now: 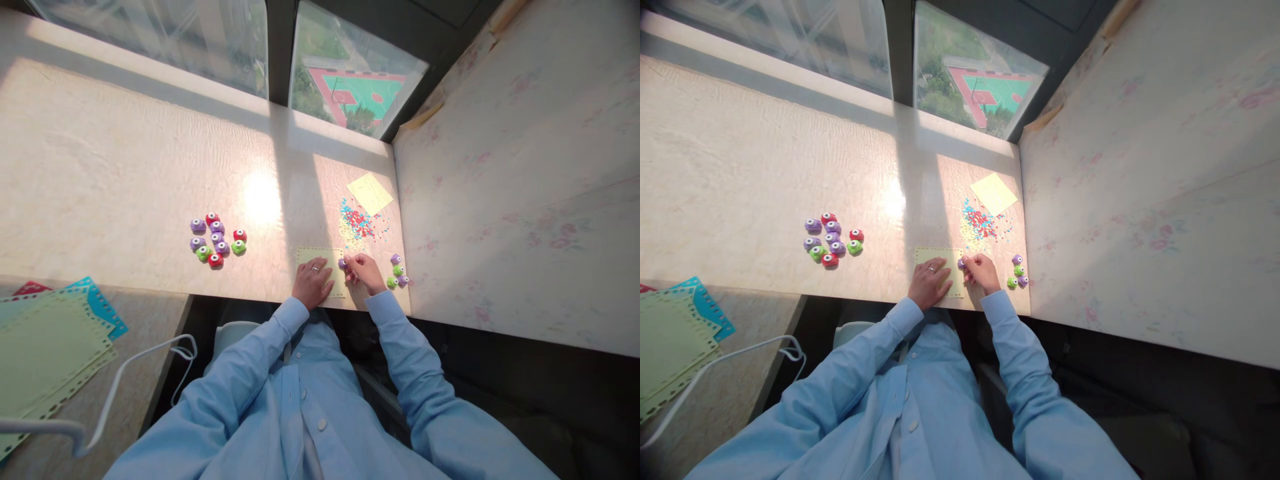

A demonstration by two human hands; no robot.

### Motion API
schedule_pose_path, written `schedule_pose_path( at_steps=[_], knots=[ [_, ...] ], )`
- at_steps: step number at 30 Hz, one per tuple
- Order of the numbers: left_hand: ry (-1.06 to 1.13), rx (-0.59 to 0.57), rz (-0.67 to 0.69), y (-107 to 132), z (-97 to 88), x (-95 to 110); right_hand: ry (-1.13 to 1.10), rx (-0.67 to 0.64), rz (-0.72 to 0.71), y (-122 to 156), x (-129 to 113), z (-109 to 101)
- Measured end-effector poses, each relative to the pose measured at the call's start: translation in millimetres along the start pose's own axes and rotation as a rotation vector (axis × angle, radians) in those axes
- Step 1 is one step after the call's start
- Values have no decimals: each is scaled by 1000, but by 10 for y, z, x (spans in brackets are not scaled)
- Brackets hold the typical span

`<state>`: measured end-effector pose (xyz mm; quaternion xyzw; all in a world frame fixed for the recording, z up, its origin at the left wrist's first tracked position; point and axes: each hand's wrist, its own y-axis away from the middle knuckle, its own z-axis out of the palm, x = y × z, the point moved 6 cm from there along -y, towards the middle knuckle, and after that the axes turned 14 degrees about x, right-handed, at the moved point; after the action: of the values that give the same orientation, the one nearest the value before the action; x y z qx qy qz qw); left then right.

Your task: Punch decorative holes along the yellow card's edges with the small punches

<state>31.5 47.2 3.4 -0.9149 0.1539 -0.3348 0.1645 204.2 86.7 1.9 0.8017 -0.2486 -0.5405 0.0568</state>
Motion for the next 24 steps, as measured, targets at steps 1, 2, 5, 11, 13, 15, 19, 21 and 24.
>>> schedule_pose_path(
  at_steps=[1, 2, 5, 11, 13, 15, 19, 21, 24],
  knots=[
    [0, 2, 0, 2, 3, -3, 11, 3, -2, -8, -1, 0],
    [-1, 4, 1, 4, 6, -6, 23, 8, -4, -14, -2, 1],
    [0, 10, 2, 11, 15, -14, 54, 24, -4, -26, -10, 5],
    [8, 14, 0, 11, 8, -13, 124, 49, -12, -16, -27, 6],
    [9, 13, 0, 8, 2, -10, 170, 55, -27, -12, -29, 3],
    [10, 12, 0, 6, -1, -7, 213, 61, -61, -17, -32, -1],
    [13, 16, 6, 5, -3, -3, 277, 8, -124, -53, -7, 24],
    [11, 18, 5, 6, -2, -6, 335, -43, -129, -78, 21, 47],
    [5, 18, 1, 9, 4, -10, 508, -94, -156, -110, 20, 70]
  ],
)
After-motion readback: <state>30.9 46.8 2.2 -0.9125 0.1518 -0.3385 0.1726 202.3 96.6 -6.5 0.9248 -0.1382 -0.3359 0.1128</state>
